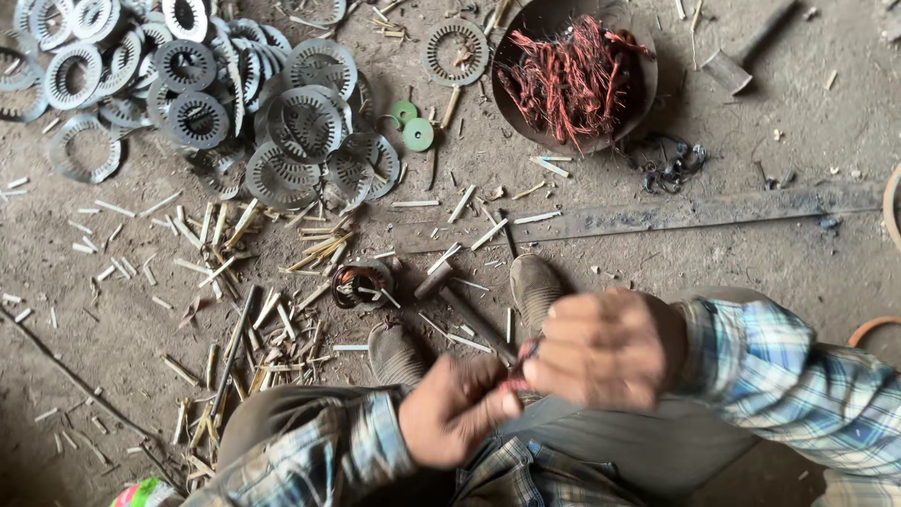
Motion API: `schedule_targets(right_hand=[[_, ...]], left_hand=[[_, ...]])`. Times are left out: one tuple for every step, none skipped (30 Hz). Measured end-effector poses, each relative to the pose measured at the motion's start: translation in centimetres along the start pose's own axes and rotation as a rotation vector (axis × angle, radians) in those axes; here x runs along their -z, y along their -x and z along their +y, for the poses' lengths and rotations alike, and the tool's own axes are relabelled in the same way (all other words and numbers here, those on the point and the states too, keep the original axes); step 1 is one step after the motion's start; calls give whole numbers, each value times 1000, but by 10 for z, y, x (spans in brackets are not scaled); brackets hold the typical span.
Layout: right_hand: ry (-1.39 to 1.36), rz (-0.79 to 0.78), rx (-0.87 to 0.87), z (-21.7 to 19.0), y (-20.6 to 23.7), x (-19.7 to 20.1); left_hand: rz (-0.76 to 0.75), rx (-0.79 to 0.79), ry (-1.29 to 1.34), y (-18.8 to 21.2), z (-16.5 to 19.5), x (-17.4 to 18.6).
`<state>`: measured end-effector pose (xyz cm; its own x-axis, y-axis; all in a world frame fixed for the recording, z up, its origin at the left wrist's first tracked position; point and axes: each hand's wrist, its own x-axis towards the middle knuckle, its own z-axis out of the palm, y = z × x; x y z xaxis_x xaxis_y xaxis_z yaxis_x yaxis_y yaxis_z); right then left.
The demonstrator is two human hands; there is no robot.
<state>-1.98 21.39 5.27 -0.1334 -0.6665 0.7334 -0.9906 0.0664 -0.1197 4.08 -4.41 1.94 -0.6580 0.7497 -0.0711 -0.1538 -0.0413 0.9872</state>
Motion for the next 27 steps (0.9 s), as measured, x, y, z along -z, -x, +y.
schedule_targets(right_hand=[[26, 35, 38, -2, -3, 2], [50, 68, 77, -4, -5, 6], [67, 69, 120, -3, -7, 11], [87, 72, 164, 0, -8, 17], [109, 75, 207, 2, -9, 22], [111, 52, 191, 5, -12, 26], [114, 28, 180, 8, -14, 30], [115, 3, 175, 12, -17, 33], [135, 40, 126, 14, -20, 27], [152, 79, 80, 17, -24, 17], [169, 118, 35, 24, -25, 8], [101, 110, -26, 32, -24, 1], [29, 100, -90, 41, -21, -4], [-45, 89, -160, 48, -16, -8], [-294, -22, -446, 46, -7, -3], [-542, -139, -731, 44, 4, 5], [-791, -265, -1012, 43, 13, 9], [-956, -248, -1178, 43, 21, 8], [-1120, -227, -1345, 44, 27, 4], [-1281, -201, -1511, 45, 32, 0], [-1304, -263, -1532, 44, 35, -6], [-1325, -322, -1550, 42, 36, -14], [-1344, -379, -1566, 42, 36, -17], [-1344, -394, -1589, 44, 37, -18], [-1345, -410, -1613, 44, 36, -19], [-1348, -428, -1637, 45, 36, -17], [-1251, -399, -1500, 47, 34, -18]], left_hand=[[-58, 87, 205, 4, 2, -6], [-112, 172, 410, 10, 4, -12], [-166, 257, 612, 13, 4, -16], [-180, 247, 695, 15, 4, -19], [-195, 239, 776, 17, 3, -21], [-211, 230, 854, 15, 1, -22], [-208, 246, 885, 12, 1, -20], [-203, 255, 915, 7, 0, -16], [-195, 263, 943, 2, 1, -12], [-164, 240, 849, -6, 1, -5], [-132, 213, 754, -18, 0, 6], [-98, 185, 663, -25, 0, 14], [-32, 55, 243, -32, 0, 30], [35, -69, -173, -40, 0, 48], [69, -125, -513, -42, 1, 60], [102, -182, -853, -45, 1, 71], [138, -236, -1191, -47, 0, 77], [117, -206, -1256, -47, 0, 81], [96, -174, -1320, -48, 0, 81], [75, -141, -1386, -47, 0, 79], [15, -7, -1351, -48, 0, 75], [-46, 123, -1315, -49, -1, 68], [-107, 249, -1277, -51, -1, 63], [-72, 196, -1312, -53, -1, 59], [-38, 144, -1345, -55, -2, 56], [-4, 93, -1375, -57, -2, 54], [54, -12, -1415, -58, -3, 55]])
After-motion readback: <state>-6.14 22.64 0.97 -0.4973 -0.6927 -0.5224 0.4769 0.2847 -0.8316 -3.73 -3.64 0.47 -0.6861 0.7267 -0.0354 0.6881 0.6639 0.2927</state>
